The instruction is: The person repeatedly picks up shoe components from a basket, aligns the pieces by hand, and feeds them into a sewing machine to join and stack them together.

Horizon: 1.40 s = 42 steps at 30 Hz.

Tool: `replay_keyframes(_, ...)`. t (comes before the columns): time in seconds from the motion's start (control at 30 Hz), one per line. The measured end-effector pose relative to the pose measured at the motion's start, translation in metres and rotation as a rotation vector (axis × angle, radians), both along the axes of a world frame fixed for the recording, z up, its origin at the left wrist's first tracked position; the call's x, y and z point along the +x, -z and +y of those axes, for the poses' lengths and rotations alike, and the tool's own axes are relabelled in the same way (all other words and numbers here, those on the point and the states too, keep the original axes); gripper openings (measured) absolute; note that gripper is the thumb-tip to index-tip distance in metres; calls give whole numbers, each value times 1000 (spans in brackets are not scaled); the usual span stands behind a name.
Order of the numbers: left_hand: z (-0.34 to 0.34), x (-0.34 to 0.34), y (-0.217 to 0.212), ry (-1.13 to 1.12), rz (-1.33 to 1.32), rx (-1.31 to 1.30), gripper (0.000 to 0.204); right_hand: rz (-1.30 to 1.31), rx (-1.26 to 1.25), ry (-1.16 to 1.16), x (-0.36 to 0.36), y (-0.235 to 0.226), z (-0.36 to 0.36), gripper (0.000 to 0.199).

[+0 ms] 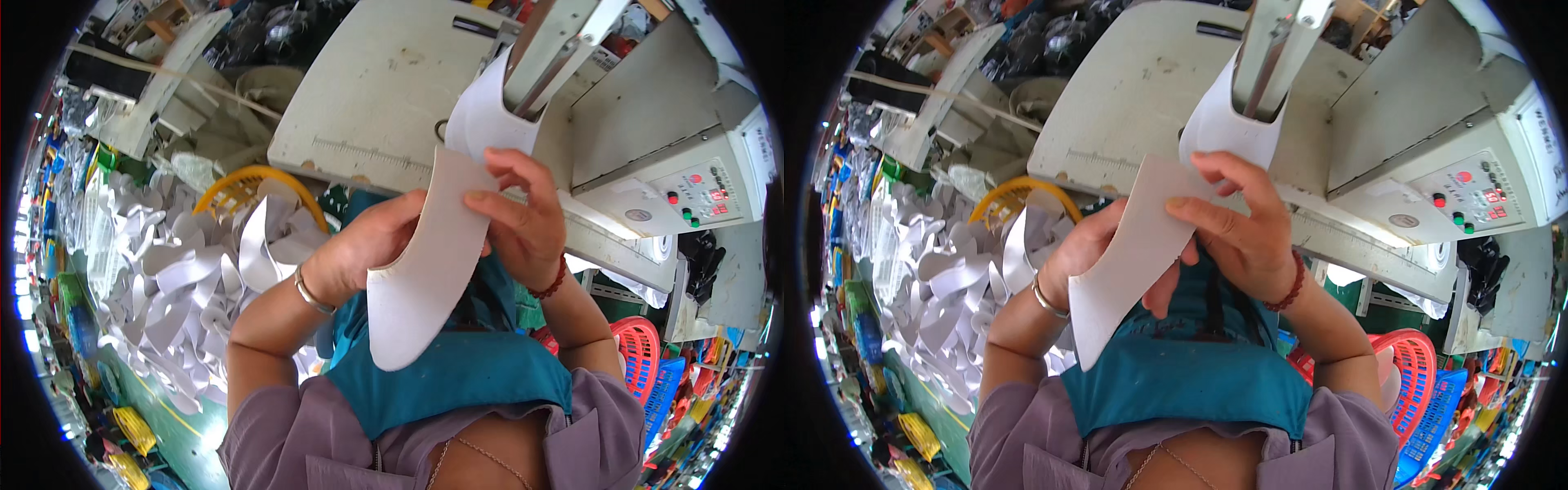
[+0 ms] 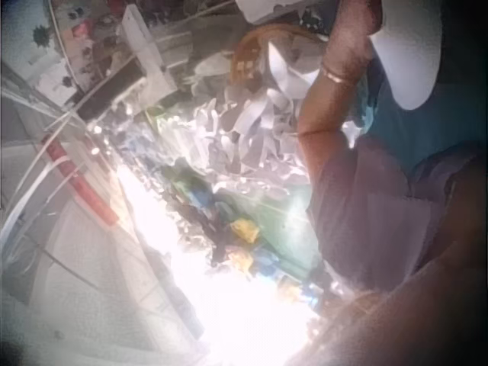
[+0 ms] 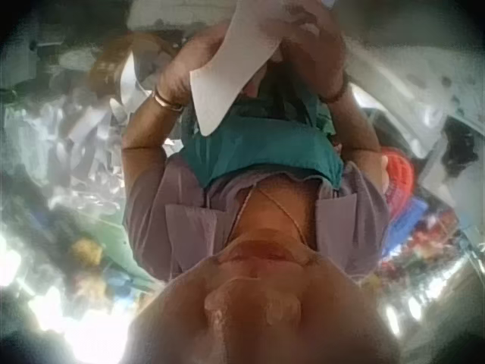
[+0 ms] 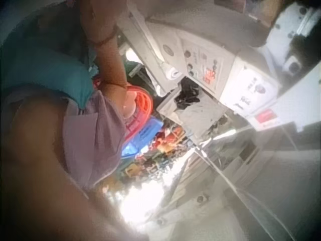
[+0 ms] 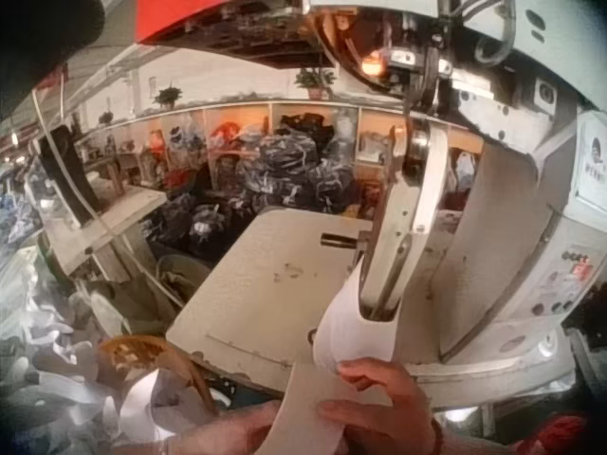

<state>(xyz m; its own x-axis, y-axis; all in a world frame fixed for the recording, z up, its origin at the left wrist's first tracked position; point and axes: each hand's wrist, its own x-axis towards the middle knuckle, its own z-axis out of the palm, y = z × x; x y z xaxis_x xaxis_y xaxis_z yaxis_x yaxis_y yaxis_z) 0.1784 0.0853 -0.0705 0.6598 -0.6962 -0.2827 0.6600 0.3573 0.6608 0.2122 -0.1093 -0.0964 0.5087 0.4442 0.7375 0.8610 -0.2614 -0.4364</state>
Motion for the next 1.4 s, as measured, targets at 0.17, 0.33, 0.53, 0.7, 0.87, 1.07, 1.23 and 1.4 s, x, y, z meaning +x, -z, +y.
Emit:
replay_keyframes(0.17, -6, 9, 6, -187, -214, 95, 31, 535, 250, -138, -8, -20, -3, 43)
replay_keyframes(0.33, -24, 29, -13, -329, -653, 250, 15, 922, 794, -500, -5, -32, -5, 46)
replay_keyframes(0.53, -23, 61, -54, -264, -824, 264, 12, 1011, 620, -333, 10, -57, -31, 31)
replay_keyframes(0.7, -18, 99, -99, -90, -511, 28, 17, 849, 634, -257, 34, -91, -43, 18)
replay_keyframes(0.87, -25, 126, -129, -227, -745, -16, 12, 692, 751, -362, 64, -127, -52, 16)
replay_keyframes(1.07, -31, 163, -141, -268, -846, -34, 11, 590, 777, -350, 102, -138, -52, 15)
replay_keyframes(1.23, -34, 170, -140, -369, -756, -5, 11, 554, 827, -262, 116, -134, -48, 15)
replay_keyframes(1.4, -35, 177, -143, -342, -736, 23, 8, 574, 889, -263, 120, -134, -47, 15)
